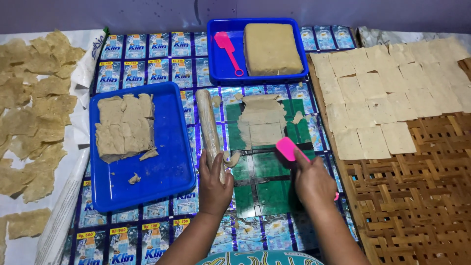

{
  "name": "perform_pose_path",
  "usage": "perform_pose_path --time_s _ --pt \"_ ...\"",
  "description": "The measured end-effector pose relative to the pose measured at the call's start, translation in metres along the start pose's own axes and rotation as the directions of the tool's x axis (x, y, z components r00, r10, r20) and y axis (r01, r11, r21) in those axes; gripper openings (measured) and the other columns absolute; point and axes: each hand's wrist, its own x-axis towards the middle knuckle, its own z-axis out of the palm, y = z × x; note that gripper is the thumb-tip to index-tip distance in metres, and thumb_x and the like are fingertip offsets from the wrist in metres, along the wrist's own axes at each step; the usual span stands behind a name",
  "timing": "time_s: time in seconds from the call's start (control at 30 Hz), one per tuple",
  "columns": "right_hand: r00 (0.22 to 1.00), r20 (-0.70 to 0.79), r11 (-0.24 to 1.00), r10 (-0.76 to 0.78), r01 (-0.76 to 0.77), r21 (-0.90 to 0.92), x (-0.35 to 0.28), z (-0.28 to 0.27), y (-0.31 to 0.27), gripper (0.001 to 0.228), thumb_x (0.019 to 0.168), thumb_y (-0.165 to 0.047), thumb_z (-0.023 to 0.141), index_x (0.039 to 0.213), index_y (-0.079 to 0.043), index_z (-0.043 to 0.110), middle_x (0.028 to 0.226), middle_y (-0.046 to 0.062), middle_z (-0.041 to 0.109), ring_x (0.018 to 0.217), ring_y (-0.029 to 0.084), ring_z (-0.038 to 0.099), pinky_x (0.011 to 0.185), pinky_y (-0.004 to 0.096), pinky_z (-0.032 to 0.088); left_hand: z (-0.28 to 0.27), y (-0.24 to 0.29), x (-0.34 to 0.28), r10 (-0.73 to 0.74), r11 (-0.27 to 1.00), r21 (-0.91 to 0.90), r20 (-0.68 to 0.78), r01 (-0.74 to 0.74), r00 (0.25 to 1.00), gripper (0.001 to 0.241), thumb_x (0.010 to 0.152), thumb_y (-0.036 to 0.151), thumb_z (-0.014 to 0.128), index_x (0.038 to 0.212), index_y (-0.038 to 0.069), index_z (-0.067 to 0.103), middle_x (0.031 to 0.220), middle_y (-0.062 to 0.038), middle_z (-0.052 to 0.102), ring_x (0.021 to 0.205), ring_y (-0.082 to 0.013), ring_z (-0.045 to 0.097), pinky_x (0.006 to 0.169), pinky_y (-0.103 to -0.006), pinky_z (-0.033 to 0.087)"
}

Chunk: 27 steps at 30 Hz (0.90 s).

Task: Rolling and cutting dough into square sheets and arranging them on a bamboo tray.

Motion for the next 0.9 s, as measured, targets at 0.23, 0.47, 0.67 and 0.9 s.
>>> perform_pose_path --time_s 0.23,0.47,0.67,0.9 --pt "0.998 -0.055 0.982 -0.014 0.004 -0.187 0.062 0.046 0.033 0.05 0.104 -0.021 0.041 0.142 -0.046 0.06 0.116 0.011 0.058 0.104 0.038 0.071 0.087 0.05 0.059 0.0 0.001 0.001 -0.011 1.0 -0.015 0.004 0.011 1.0 0.053 0.087 0.011 0.065 0.139 0.014 0.059 0.154 -0.032 0.037 0.14 -0.052 0.043 0.11 -0.0558 0.044" --pt "0.994 -0.093 0.988 -0.05 0.036 -0.152 0.118 0.05 0.022 0.048 0.104 -0.02 0.041 0.139 -0.044 0.064 0.115 0.014 0.056 0.101 0.041 0.07 0.086 0.056 0.057 -0.001 0.002 0.002 -0.019 1.0 -0.024 0.014 0.019 1.0 0.055 0.086 0.011 0.066 0.141 0.015 0.059 0.154 -0.032 0.037 0.14 -0.0527 0.042 0.11 -0.0564 0.044" --pt "0.999 -0.004 0.999 -0.048 0.048 -0.017 0.135 0.011 0.005 0.046 0.105 -0.025 0.038 0.139 -0.042 0.064 0.119 0.021 0.062 0.116 0.048 0.066 0.099 0.057 0.051 0.001 -0.001 0.001 -0.018 1.0 -0.024 0.022 0.018 1.0 0.056 0.087 0.011 0.065 0.142 0.014 0.058 0.156 -0.031 0.035 0.143 -0.0518 0.038 0.113 -0.0561 0.041" --pt "0.998 0.062 0.97 0.025 -0.04 0.239 0.149 0.043 0.024 0.05 0.104 -0.042 0.043 0.128 -0.008 0.071 0.115 0.032 0.072 0.119 0.05 0.064 0.102 0.06 0.049 -0.006 0.003 0.004 0.042 0.999 -0.02 0.038 -0.041 0.998 0.052 0.091 0.015 0.063 0.143 0.011 0.058 0.16 -0.029 0.033 0.148 -0.0506 0.029 0.115 -0.0578 0.035"
